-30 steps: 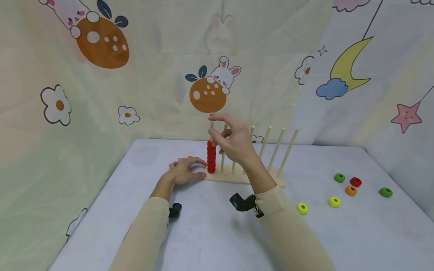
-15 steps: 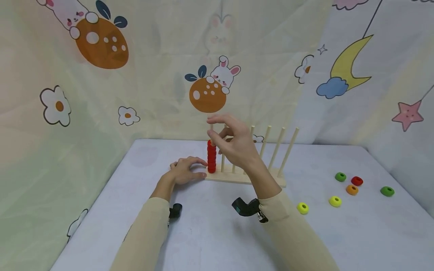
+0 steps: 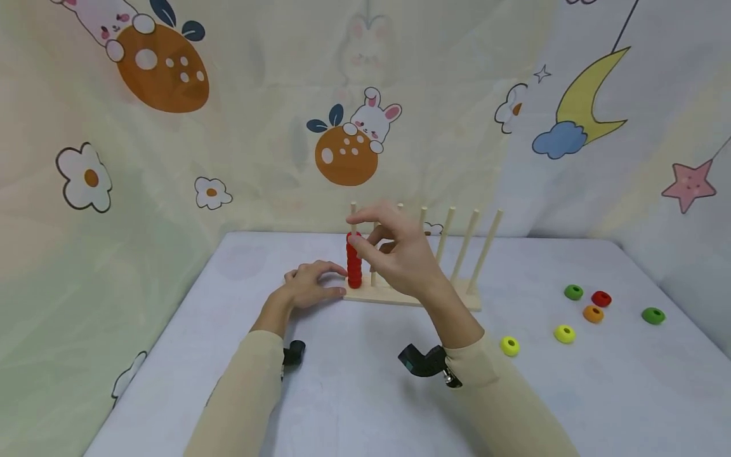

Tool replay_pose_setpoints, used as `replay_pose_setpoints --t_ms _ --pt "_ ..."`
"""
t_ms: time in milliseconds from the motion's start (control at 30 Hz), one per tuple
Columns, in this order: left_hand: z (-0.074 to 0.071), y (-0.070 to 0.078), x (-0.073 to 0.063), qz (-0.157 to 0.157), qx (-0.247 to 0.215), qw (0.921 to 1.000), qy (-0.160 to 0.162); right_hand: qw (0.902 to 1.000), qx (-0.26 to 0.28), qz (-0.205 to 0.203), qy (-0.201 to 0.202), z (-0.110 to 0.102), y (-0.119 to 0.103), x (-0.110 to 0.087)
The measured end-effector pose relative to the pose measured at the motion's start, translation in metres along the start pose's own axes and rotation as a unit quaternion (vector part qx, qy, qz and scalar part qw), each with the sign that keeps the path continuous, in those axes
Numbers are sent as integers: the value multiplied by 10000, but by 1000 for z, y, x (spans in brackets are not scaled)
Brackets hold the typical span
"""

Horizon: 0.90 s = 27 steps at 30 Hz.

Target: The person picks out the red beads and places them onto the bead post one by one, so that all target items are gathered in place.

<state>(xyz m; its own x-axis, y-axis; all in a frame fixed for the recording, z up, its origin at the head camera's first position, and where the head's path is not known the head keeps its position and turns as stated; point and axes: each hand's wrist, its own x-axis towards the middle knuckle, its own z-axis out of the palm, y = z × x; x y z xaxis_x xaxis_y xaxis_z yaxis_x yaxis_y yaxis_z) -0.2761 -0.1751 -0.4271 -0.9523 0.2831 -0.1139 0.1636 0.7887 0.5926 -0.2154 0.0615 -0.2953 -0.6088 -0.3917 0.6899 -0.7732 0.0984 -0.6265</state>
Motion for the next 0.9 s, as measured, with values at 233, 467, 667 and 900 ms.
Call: replay_pose_setpoints --t_ms 233,467,667,900 --pt "2 -1 -1 -60 -31 10000 7 9989 -453 78 -110 -5 6 -12" --pt "3 -1 0 -31 -98 9999 96 9969 -768 116 -102 -21 10 -23" --pt "0 -1 -1 5 -99 9999 93 9953 -913 323 -27 -32 15 -33" --pt "2 -1 -2 56 -98 9999 106 9949 -897 450 -47 -48 20 -46"
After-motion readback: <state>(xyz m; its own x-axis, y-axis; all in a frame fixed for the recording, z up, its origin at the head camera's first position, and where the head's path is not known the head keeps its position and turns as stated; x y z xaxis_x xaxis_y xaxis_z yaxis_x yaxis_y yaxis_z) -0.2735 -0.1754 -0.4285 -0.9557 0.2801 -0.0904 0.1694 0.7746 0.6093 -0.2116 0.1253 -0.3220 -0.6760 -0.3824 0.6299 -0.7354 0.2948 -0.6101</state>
